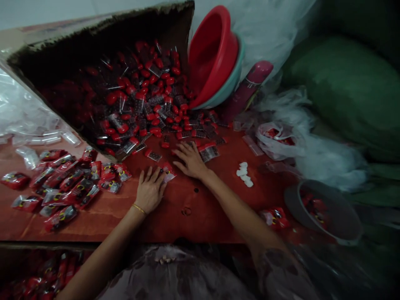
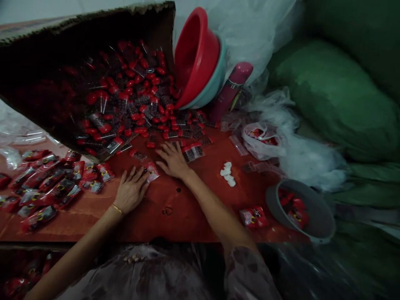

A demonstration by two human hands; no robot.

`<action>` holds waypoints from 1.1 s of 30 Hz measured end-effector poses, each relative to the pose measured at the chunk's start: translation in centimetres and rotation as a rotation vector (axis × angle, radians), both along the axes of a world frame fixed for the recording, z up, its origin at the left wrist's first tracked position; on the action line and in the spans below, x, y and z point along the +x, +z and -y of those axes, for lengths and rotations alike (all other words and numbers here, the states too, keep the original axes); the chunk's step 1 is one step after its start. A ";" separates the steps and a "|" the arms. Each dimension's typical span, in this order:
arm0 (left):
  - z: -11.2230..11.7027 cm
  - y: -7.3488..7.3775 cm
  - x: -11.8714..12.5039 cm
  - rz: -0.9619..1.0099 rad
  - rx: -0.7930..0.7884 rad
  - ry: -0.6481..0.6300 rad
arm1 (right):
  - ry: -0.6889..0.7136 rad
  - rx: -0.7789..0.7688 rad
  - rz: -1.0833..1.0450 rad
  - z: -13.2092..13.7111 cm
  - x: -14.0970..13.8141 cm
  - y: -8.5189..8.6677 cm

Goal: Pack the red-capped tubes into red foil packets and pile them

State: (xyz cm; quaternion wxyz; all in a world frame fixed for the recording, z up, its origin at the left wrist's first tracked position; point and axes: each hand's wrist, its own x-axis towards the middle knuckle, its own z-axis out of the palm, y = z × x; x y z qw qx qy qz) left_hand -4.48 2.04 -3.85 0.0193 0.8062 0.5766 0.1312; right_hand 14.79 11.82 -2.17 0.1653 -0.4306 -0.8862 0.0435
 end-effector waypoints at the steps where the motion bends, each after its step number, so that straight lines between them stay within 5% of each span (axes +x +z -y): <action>1: 0.2 0.0 -0.1 0.000 0.006 0.029 | 0.023 -0.001 -0.007 1.0 -0.3 -0.1; 9: 0.9 0.5 0.4 0.028 0.039 0.138 | 0.018 -0.138 -0.033 4.3 -3.6 -2.1; 23: 1.1 0.6 -1.4 0.039 0.054 0.174 | -0.003 -0.174 -0.091 6.0 -5.6 -2.5; 29: 1.4 1.5 -2.4 0.288 0.156 0.335 | -0.057 -0.080 -0.173 6.8 -5.8 -1.9; 33: 0.9 2.2 -2.4 0.626 -0.009 0.337 | -0.089 0.077 -0.280 7.6 -6.0 -0.3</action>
